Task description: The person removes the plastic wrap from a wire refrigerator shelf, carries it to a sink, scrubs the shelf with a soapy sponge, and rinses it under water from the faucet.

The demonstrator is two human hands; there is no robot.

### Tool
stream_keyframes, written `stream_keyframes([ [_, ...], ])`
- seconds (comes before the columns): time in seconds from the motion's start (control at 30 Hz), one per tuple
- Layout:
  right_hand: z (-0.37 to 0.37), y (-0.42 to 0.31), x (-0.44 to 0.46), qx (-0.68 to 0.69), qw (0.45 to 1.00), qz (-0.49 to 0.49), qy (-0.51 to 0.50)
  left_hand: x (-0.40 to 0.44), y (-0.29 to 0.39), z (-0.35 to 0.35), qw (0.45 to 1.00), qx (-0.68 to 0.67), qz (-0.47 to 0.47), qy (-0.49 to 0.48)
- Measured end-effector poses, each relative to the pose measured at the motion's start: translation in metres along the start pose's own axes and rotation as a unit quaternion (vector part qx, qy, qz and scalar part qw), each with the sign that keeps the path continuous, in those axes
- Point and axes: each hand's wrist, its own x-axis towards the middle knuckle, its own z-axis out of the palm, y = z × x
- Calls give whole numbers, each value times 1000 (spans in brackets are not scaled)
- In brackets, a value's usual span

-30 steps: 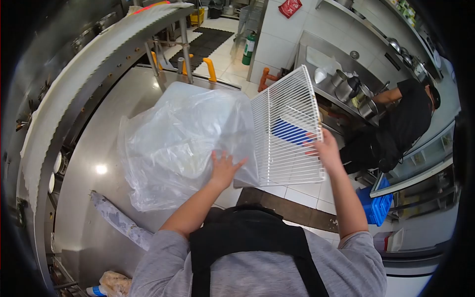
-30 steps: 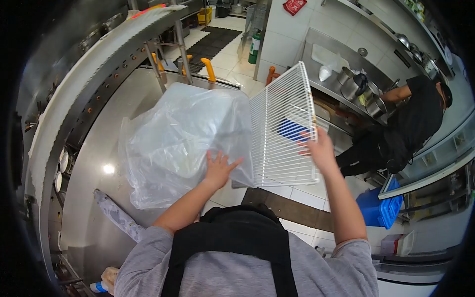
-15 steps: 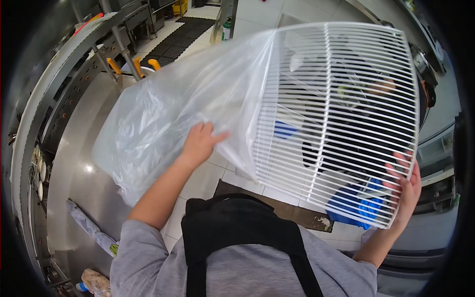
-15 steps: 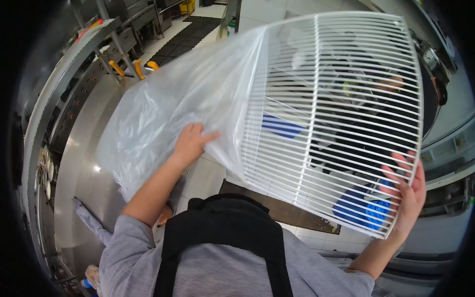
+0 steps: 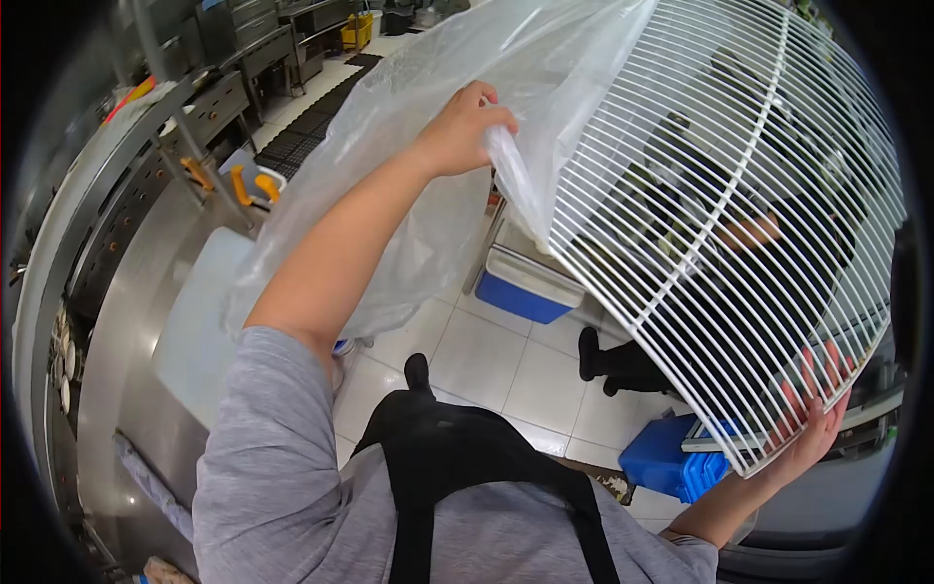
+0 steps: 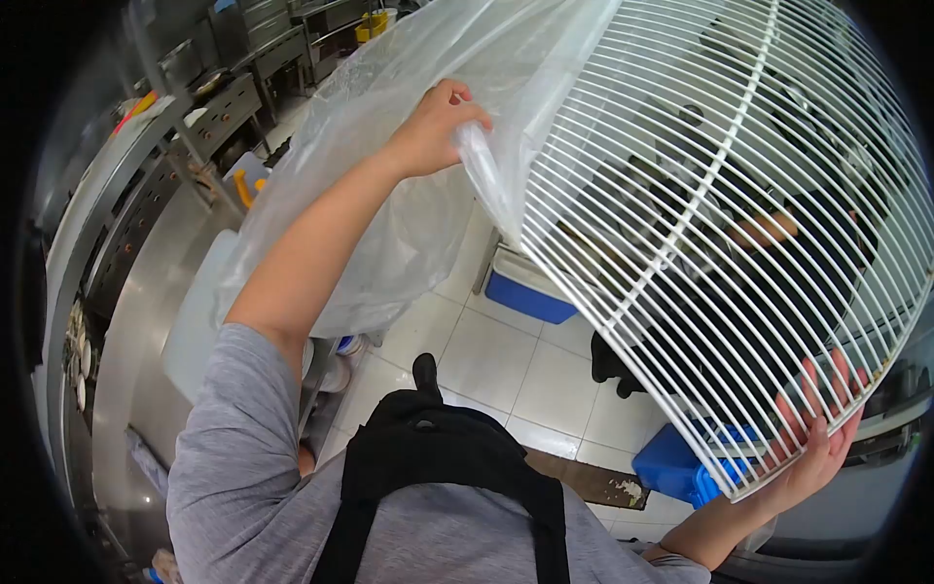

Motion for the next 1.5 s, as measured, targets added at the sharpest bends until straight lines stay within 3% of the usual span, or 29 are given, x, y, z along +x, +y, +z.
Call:
stream_keyframes([
  [0.07,26,19,16,7,1000,3,-2,15,-32,19,999,-20,-15,-20],
  [0.13,52,31,31,-10,1000,0,-15,20,-58,42,998,38,57,10],
  [0.2,96,45,55,-1,1000,17,-8,24,-85,64,996,51,65,34],
  [0.37,196,80,99,-26,997,70,-22,-25,-144,119,992,45,79,83],
  [0.43,231,100,113,-28,994,92,-53,-47,-174,141,980,125,110,106],
  [0.57,288,150,138,8,984,133,-115,-51,-203,151,984,82,127,90],
  [0.63,321,181,159,31,976,146,-160,-41,-216,157,978,92,185,-27],
  [0.9,464,300,258,95,941,178,-273,-22,-340,168,976,129,72,-160],
  [1.1,599,328,322,169,906,138,-363,9,-396,142,983,152,-37,-101],
  [1.17,643,336,337,189,894,136,-382,8,-429,142,966,229,-89,-78],
  [1.23,689,342,350,244,864,150,-414,2,-466,133,954,276,-97,-66],
  [1.5,855,389,373,227,858,174,-427,-33,-625,79,938,334,-68,-64],
])
